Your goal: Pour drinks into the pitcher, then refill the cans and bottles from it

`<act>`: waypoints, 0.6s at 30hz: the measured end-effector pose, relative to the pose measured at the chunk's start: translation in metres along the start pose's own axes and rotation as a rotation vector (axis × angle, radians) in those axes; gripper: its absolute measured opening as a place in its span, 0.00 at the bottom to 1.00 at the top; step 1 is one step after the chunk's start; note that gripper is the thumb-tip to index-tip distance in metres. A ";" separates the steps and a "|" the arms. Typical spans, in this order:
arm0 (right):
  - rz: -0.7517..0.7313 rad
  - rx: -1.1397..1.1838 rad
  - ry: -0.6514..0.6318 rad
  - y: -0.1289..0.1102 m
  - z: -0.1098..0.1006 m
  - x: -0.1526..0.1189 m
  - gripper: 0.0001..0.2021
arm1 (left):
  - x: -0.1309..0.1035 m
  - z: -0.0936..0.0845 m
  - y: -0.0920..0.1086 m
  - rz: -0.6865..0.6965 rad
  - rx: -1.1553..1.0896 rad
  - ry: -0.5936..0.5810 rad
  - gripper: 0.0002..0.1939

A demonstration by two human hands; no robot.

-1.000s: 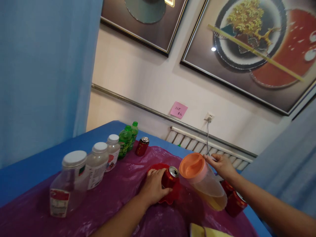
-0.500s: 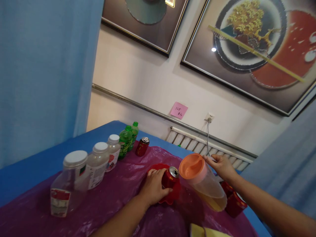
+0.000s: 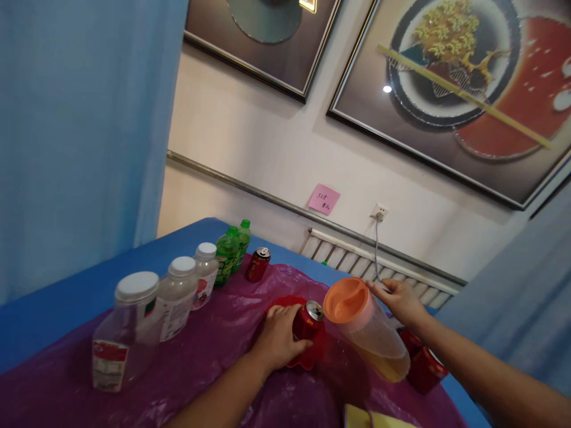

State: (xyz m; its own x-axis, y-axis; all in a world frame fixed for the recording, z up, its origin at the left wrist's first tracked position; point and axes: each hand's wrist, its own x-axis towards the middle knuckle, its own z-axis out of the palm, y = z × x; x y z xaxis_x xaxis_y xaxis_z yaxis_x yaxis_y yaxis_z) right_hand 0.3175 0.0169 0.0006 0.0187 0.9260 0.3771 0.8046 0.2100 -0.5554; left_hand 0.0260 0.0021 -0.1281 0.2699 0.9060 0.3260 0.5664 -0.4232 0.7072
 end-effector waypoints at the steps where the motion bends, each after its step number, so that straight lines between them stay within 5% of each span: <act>1: -0.001 -0.002 0.000 0.000 0.000 0.000 0.28 | 0.000 0.000 0.000 0.003 -0.001 0.002 0.36; 18: -0.014 -0.030 -0.004 -0.003 -0.001 0.000 0.27 | 0.000 0.000 0.000 -0.012 0.007 -0.012 0.38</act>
State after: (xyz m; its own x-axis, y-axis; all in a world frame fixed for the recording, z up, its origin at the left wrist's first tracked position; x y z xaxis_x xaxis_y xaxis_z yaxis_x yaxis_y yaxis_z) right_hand 0.3160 0.0158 0.0027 0.0050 0.9243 0.3817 0.8222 0.2134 -0.5276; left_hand 0.0260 0.0023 -0.1285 0.2727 0.9108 0.3100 0.5746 -0.4126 0.7068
